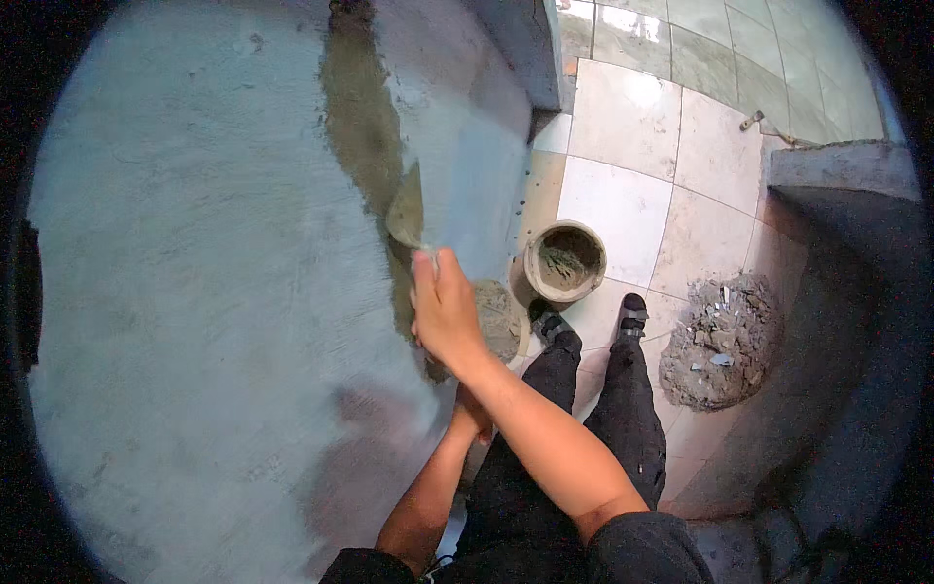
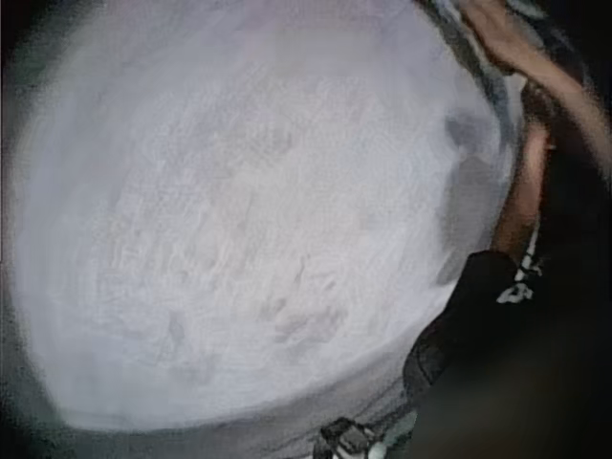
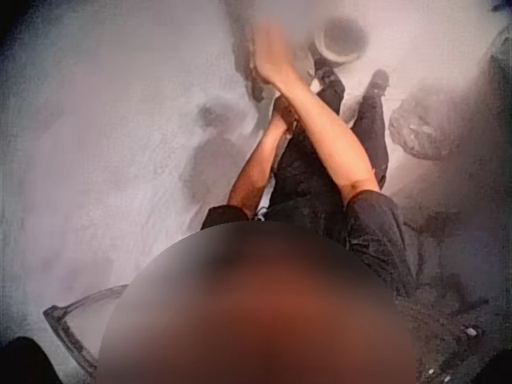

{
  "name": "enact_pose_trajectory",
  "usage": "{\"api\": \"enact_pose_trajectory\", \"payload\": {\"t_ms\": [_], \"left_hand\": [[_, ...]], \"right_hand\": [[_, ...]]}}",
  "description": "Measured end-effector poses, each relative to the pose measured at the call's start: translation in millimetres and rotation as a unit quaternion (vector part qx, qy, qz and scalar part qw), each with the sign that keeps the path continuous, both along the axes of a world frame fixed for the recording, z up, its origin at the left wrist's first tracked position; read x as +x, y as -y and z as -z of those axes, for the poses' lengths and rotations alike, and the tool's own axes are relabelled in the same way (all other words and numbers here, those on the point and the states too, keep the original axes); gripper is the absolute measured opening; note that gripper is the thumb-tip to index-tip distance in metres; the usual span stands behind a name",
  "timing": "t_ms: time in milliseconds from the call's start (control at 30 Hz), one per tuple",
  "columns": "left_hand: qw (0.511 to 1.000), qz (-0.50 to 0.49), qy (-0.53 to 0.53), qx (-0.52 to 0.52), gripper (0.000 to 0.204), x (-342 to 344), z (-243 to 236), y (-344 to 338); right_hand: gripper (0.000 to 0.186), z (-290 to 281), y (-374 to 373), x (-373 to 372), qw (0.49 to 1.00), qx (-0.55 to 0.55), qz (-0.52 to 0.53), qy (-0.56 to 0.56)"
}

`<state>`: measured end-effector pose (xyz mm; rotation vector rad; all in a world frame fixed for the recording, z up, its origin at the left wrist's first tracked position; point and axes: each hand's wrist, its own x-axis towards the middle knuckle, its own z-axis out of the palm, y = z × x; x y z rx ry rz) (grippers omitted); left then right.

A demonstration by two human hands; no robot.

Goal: The person applies cement plaster mortar from a bucket onto a wall crack using a small trowel to patch and repair it.

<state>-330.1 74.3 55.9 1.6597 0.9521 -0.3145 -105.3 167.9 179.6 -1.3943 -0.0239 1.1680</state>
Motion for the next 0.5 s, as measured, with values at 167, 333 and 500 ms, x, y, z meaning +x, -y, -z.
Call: {"api": "enact_pose_trajectory", "payload": {"t_ms": [167,333,500], "left_hand": [[0.994,0.079,-0.021,0.072,0.044,-5,2,2],[0.991,-0.039,-0.128,0.005,0.045,41,-40,-2],[0.986,-0.083,0.140,0.031,0.052,-6,-7,-2]], "right_hand": [[0.035,-21,-20,-11,0.991,0.079,0.019,0.103],[0.034,-19,18,-21,0.999,0.029,-0.012,-0.009],[0.036,-42,-25,15,0.994,0.100,0.043,-0.010]]}}
